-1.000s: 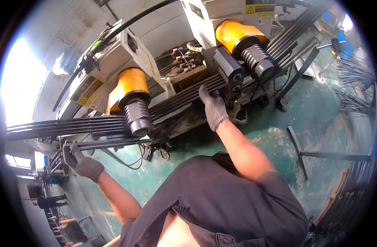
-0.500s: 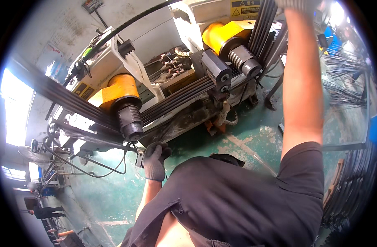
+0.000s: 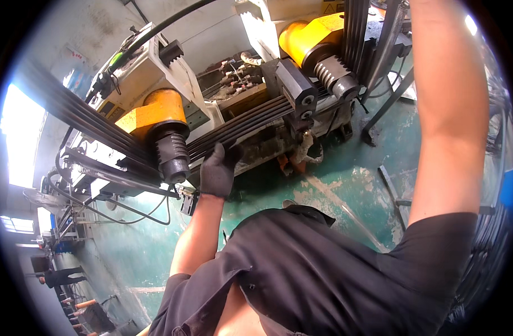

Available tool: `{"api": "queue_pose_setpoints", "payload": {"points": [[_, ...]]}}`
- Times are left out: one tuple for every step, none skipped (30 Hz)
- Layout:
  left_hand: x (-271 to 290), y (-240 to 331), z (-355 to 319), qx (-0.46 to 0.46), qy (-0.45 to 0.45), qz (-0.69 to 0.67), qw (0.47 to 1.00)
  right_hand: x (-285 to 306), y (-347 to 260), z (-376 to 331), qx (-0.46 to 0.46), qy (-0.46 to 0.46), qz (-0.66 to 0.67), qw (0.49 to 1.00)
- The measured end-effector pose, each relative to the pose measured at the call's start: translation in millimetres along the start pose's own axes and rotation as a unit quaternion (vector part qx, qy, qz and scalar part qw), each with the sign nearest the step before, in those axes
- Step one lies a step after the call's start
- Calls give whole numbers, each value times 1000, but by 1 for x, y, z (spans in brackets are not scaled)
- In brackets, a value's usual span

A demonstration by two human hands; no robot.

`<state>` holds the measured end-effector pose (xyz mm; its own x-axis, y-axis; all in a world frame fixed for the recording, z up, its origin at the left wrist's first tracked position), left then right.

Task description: The person picks up bundles of long metal rods from the floor and places them into a bending machine. They operate the machine to bend the rods into U-shapes, then remove the finished pieces and stack them on the floor.

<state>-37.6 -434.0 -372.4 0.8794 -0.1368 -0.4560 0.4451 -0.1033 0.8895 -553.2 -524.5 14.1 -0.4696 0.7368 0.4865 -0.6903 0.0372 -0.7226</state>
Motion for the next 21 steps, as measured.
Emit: {"api": "queue_pose_setpoints", "payload": {"points": [[-4, 0, 9, 4, -7, -37, 999, 2, 2, 2, 0, -1, -2, 1000], [-20, 4, 13, 44, 6, -179, 983, 4, 3, 5, 0, 0, -4, 1000], [-32, 3, 15, 83, 20, -317, 945, 4, 5, 8, 1, -1, -6, 1000], [-31, 2, 18, 71, 22, -319, 945, 4, 4, 10, 2, -2, -4, 1000], [-30, 0, 20, 59, 24, -321, 945, 3, 2, 15, 5, -3, -4, 1000], [-29, -1, 22, 47, 27, -323, 945, 4, 2, 15, 6, -5, -3, 1000], [-30, -1, 24, 44, 38, -331, 942, 3, 3, 15, 7, -8, -6, 1000], [-32, 1, 25, 40, 50, -338, 939, 2, 4, 18, 9, -9, -5, 1000], [-32, 1, 26, 35, 61, -345, 936, 3, 5, 19, 10, -10, -7, 1000], [-30, -2, 28, 29, 63, -348, 935, 2, 4, 21, 11, -11, -8, 1000], [-27, -5, 31, 22, 64, -351, 934, 2, 4, 24, 14, -13, -9, 1000], [-24, -7, 33, 14, 65, -355, 933, 1, 4, 26, 16, -15, -9, 1000], [-24, -8, 33, 12, 70, -353, 933, 1, 5, 27, 15, -16, -10, 1000], [-23, -9, 34, 10, 75, -352, 933, 1, 6, 27, 17, -18, -10, 1000], [-23, -10, 34, 7, 80, -350, 933, 1, 6, 28, 18, -19, -10, 1000], [-23, -9, 34, 2, 83, -345, 935, 1, 8, 31, 19, -19, -10, 1000], [-25, -7, 33, -2, 85, -340, 936, 2, 8, 32, 21, -19, -10, 1000], [-26, -6, 33, -7, 88, -335, 938, 2, 9, 34, 22, -20, -12, 999], [-25, -7, 34, -9, 92, -334, 938, 1, 10, 35, 23, -22, -13, 999], [-23, -8, 35, -11, 96, -332, 938, 0, 11, 37, 24, -24, -15, 999], [-22, -9, 35, -13, 100, -331, 938, -1, 11, 41, 28, -25, -16, 999]]}}
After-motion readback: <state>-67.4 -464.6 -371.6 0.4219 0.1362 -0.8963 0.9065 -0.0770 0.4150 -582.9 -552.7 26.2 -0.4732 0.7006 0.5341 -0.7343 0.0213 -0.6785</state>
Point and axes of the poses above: each hand's wrist, its own z-axis towards the middle knuckle, its own x-axis out of the back of the hand, y = z × x, the point moved 9 cm from there along z, towards the middle knuckle, and after that the axes turned 2 degrees about -x, right-handed, at the moved point
